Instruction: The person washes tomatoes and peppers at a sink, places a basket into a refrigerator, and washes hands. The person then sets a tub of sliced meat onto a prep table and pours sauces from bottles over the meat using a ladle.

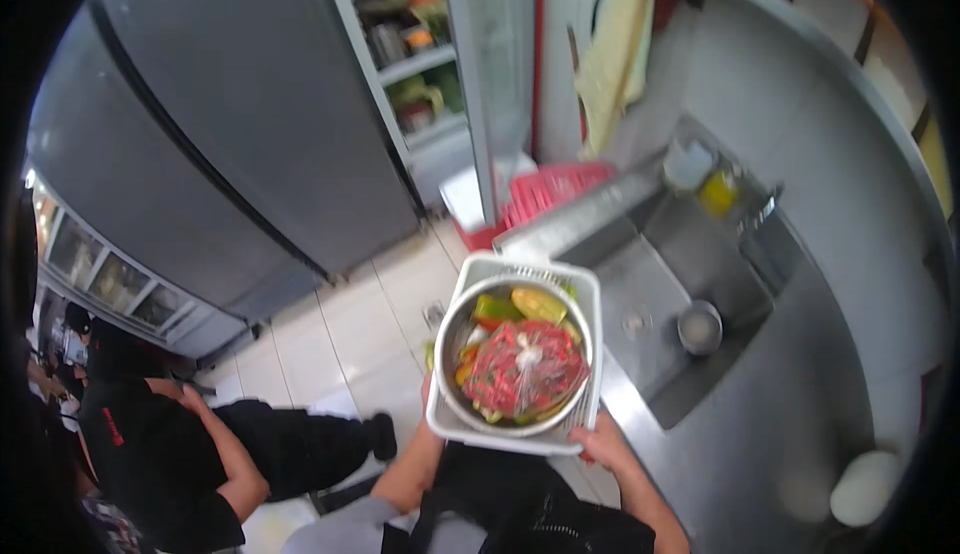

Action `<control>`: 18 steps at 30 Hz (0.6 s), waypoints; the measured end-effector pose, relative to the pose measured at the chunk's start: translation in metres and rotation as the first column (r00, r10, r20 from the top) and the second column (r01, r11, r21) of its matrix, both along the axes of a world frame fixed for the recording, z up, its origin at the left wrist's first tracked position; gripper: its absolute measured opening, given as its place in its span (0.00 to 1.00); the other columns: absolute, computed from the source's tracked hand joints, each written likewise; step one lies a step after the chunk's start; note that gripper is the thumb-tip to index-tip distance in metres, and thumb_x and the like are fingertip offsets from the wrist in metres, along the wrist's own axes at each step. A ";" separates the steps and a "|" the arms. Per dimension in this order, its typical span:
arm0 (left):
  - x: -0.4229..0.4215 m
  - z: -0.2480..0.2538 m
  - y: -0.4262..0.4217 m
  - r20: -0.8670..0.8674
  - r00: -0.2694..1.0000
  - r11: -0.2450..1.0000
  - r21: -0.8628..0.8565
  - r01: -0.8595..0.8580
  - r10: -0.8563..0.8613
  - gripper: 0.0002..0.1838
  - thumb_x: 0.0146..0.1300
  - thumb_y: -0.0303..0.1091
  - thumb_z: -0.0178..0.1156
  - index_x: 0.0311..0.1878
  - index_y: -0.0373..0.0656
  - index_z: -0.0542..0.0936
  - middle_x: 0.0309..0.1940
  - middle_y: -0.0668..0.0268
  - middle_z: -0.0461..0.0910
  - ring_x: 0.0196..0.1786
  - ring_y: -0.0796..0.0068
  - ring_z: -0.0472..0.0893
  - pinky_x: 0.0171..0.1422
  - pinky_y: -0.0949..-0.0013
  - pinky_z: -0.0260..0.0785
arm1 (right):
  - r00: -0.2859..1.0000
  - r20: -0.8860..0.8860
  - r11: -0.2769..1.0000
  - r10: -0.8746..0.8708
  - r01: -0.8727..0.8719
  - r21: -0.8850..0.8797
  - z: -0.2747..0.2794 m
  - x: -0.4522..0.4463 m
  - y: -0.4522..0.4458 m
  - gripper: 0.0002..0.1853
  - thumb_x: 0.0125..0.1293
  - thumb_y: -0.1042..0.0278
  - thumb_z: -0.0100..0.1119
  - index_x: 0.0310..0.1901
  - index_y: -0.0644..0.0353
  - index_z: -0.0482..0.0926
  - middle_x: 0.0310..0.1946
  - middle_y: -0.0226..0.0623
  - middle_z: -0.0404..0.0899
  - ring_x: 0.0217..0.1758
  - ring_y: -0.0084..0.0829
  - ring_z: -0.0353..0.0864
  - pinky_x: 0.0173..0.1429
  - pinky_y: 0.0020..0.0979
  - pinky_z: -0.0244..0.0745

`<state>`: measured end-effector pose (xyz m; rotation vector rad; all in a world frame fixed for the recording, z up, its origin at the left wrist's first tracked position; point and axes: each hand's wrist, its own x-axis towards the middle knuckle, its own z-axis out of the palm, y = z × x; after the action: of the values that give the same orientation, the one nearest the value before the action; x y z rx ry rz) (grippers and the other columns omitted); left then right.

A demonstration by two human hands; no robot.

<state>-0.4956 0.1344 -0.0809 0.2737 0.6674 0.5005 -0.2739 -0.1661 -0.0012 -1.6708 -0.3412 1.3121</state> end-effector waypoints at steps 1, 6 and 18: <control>0.007 0.005 0.013 0.024 0.999 0.999 0.035 -0.041 0.041 0.34 0.68 0.52 0.55 0.71 0.40 0.76 0.64 0.50 0.81 0.65 0.47 0.81 0.75 0.45 0.72 | 0.997 0.050 0.997 0.066 -0.068 0.030 0.004 0.016 0.019 0.26 0.58 0.70 0.66 0.60 0.65 0.78 0.33 0.42 0.85 0.22 0.30 0.81 0.20 0.32 0.75; 0.051 0.065 0.102 0.187 0.959 0.945 0.211 -0.251 0.213 0.33 0.70 0.52 0.55 0.72 0.41 0.76 0.65 0.51 0.81 0.66 0.47 0.80 0.77 0.45 0.71 | 0.970 0.169 0.974 0.177 -0.197 0.113 0.037 0.076 0.149 0.21 0.57 0.65 0.67 0.53 0.65 0.82 0.30 0.40 0.84 0.21 0.29 0.81 0.20 0.32 0.75; 0.220 0.393 0.475 0.690 0.711 0.757 0.393 -0.523 0.133 0.31 0.74 0.51 0.54 0.73 0.42 0.75 0.67 0.53 0.80 0.70 0.48 0.78 0.79 0.46 0.69 | 0.905 0.393 0.862 -0.166 -0.061 0.504 0.352 0.204 0.512 0.08 0.58 0.71 0.61 0.35 0.68 0.82 0.24 0.38 0.82 0.19 0.27 0.79 0.19 0.32 0.74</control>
<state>-0.2755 0.6097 0.3124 0.5164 -0.1337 1.1103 -0.0702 0.3460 0.3504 -1.4739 -0.8203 0.7083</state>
